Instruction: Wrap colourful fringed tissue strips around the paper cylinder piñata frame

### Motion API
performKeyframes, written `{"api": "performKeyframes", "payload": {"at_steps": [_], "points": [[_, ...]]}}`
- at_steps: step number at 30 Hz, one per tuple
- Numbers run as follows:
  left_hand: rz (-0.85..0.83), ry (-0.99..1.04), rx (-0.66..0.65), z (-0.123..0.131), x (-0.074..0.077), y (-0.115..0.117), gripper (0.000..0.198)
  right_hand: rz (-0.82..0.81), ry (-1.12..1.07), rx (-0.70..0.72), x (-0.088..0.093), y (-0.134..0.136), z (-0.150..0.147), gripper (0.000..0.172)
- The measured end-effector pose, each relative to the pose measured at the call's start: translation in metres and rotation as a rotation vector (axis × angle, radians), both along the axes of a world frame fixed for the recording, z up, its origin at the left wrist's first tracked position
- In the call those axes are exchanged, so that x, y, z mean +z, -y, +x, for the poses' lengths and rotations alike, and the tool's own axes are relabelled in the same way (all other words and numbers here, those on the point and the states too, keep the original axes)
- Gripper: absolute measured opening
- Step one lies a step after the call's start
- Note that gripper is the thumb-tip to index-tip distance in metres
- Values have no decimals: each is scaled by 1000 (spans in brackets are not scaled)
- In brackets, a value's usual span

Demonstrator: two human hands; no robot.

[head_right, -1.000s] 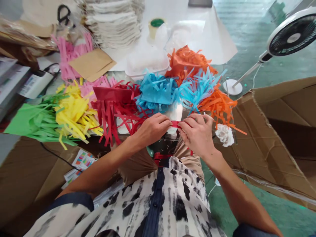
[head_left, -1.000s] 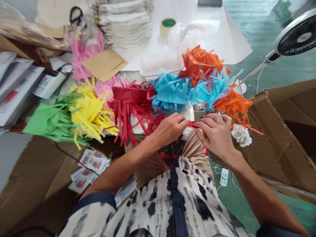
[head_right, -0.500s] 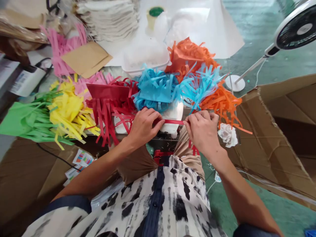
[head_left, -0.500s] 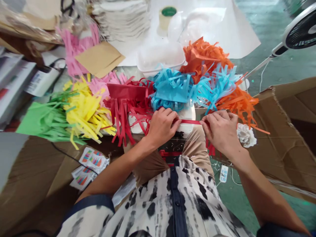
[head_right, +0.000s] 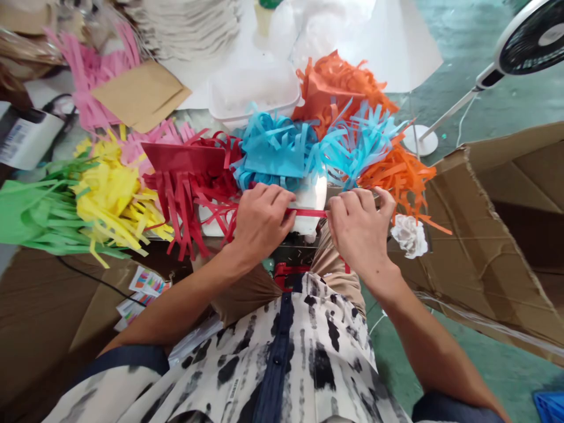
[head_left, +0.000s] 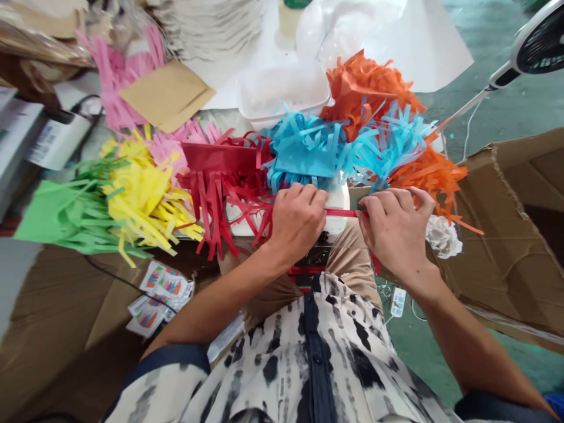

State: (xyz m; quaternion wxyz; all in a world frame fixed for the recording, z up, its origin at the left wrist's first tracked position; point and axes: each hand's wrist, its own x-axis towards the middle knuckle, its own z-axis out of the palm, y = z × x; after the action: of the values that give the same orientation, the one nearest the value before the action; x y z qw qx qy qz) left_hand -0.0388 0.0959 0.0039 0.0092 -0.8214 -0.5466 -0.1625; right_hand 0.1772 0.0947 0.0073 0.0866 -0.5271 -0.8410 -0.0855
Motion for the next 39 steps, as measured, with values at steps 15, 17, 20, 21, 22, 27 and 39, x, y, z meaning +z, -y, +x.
{"api": "performKeyframes", "payload": {"at_steps": [15,17,20,21,22,27,39], "points": [[72,60,-220,-64,9,4,24,-23,-160,126,-1,10,39,27],[83,59,-275,-47,12,4,21,-28,-149,110,2,7,33,24],[9,-15,-376,-15,7,-2,22,-38,-134,101,8,3,25,21],[-7,-40,-371,-7,4,-4,23,-39,-129,98,9,2,23,20],[-15,-60,-354,-1,1,-7,22,-34,-127,97,9,1,21,19],[10,-77,-290,2,-11,-12,21,-49,-132,138,4,-4,12,23],[-161,96,-63,-10,-1,-9,19,-156,-208,-7,-1,-8,11,20]]}}
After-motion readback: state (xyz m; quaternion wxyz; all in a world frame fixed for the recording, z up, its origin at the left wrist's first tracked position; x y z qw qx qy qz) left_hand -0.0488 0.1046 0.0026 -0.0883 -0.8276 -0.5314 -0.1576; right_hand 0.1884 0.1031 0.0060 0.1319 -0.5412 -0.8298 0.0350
